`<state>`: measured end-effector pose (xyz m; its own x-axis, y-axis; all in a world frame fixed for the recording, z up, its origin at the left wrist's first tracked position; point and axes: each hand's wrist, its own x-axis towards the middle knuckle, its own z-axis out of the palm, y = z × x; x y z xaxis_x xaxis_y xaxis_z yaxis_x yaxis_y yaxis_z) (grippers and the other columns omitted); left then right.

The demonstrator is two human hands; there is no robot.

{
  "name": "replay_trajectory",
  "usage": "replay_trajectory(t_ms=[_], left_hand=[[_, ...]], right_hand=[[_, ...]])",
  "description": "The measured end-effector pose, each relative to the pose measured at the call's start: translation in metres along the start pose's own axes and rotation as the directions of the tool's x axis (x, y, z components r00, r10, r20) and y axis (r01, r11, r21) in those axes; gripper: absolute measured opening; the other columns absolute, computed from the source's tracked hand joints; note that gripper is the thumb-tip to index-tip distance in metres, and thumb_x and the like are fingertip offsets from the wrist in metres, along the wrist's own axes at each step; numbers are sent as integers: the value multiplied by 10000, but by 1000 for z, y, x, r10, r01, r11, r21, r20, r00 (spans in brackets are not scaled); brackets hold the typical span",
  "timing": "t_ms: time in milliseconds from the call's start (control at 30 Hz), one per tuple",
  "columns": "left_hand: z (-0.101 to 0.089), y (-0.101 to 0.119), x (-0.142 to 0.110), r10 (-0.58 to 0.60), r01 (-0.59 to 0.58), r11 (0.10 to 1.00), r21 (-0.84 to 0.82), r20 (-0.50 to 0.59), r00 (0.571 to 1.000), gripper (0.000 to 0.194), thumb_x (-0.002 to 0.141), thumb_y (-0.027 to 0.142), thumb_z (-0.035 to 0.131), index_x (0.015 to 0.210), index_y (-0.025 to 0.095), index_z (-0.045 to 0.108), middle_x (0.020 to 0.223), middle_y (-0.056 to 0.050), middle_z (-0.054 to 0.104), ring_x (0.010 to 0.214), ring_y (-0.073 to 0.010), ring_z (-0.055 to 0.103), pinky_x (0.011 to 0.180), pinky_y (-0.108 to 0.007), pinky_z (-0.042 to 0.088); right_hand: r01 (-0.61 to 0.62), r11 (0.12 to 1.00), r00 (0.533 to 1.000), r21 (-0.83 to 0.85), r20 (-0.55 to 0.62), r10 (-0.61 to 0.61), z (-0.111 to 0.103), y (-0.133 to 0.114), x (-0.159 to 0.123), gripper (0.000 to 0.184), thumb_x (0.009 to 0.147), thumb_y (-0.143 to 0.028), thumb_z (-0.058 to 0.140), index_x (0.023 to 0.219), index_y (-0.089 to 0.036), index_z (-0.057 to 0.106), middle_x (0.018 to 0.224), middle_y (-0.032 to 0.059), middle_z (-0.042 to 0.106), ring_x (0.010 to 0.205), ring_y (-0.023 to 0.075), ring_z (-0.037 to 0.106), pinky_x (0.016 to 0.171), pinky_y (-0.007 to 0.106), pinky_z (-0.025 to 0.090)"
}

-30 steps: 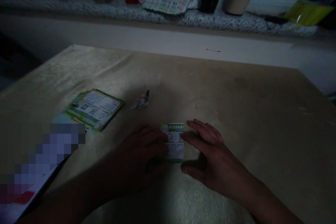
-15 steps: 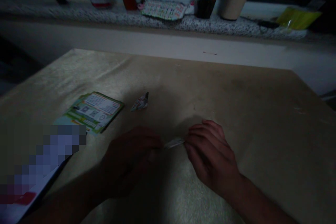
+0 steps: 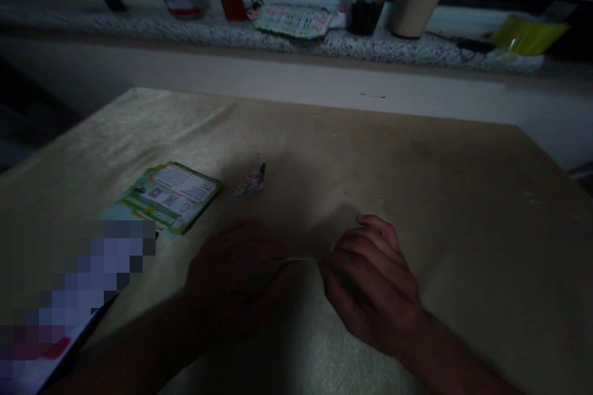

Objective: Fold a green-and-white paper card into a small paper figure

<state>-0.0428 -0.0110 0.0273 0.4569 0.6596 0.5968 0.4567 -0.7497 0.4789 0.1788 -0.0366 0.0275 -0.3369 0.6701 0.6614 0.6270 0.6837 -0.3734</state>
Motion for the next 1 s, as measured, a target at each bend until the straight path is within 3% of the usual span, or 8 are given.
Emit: replay_trajectory(t_ms=[167,333,500,600,700,767,867,1000], left_hand=[[4,10,5,68,-64,989,133,-26,997,130,854,223,682,741,182,631,700,-25,702,650,-170,611,673,-359,474],[9,14,9,57,-48,978,205,-36,998,215,862,233,651,653,205,615,639,-2,683,603,-155,590,644,-356,457],[-1,-2,13,-11,14,964,265,-14,1000,241,863,170,610,624,194,599,715,-20,731,639,-158,626,659,-355,467],[-11,-15,15,-15,48,960,277,-122,992,203,835,130,599,640,189,591,700,-20,712,642,-160,637,639,-336,470],[-18,-18,14,-14,54,975,215,-184,983,210,795,92,620,629,186,532,760,-40,706,694,-168,640,669,-339,495],[-18,-13,12,11,11,992,124,-177,984,62,791,132,656,782,167,605,895,-78,713,828,-200,666,752,-370,531],[-12,-5,9,74,-70,996,54,-60,995,258,810,172,705,1057,130,645,1052,-115,695,952,-223,639,828,-394,527],[0,-1,5,155,-155,988,9,-19,988,98,834,91,690,891,152,639,835,-34,673,748,-162,568,723,-358,461]], right_hand=[[49,994,998,-96,37,-45,-3,-8,-1,182,831,-77,712,939,-214,659,757,-4,707,721,175,682,954,502,500],[46,985,994,-168,102,-29,-4,-9,-4,141,853,-114,691,911,-240,664,746,-23,717,708,168,691,989,505,475],[58,985,996,-165,73,-47,-7,-11,-3,129,849,-124,675,882,-245,647,720,-30,711,682,168,686,968,483,481],[42,988,998,-150,51,-35,-10,-11,-1,171,838,-89,681,894,-246,641,733,-31,713,689,169,684,958,480,490],[33,992,999,-125,11,-32,-10,-9,1,164,846,-80,686,896,-233,656,740,-23,703,699,169,673,936,477,499],[42,995,999,-89,-30,-45,-9,-8,1,147,847,-63,689,891,-202,668,740,-11,693,710,165,663,925,475,498],[45,997,998,-59,-34,-47,-6,-7,0,129,840,-43,697,874,-166,678,758,4,690,745,163,654,937,492,483],[52,997,998,-65,-28,-54,-5,-7,0,98,816,-64,723,855,-149,693,774,26,696,768,181,653,927,522,478]])
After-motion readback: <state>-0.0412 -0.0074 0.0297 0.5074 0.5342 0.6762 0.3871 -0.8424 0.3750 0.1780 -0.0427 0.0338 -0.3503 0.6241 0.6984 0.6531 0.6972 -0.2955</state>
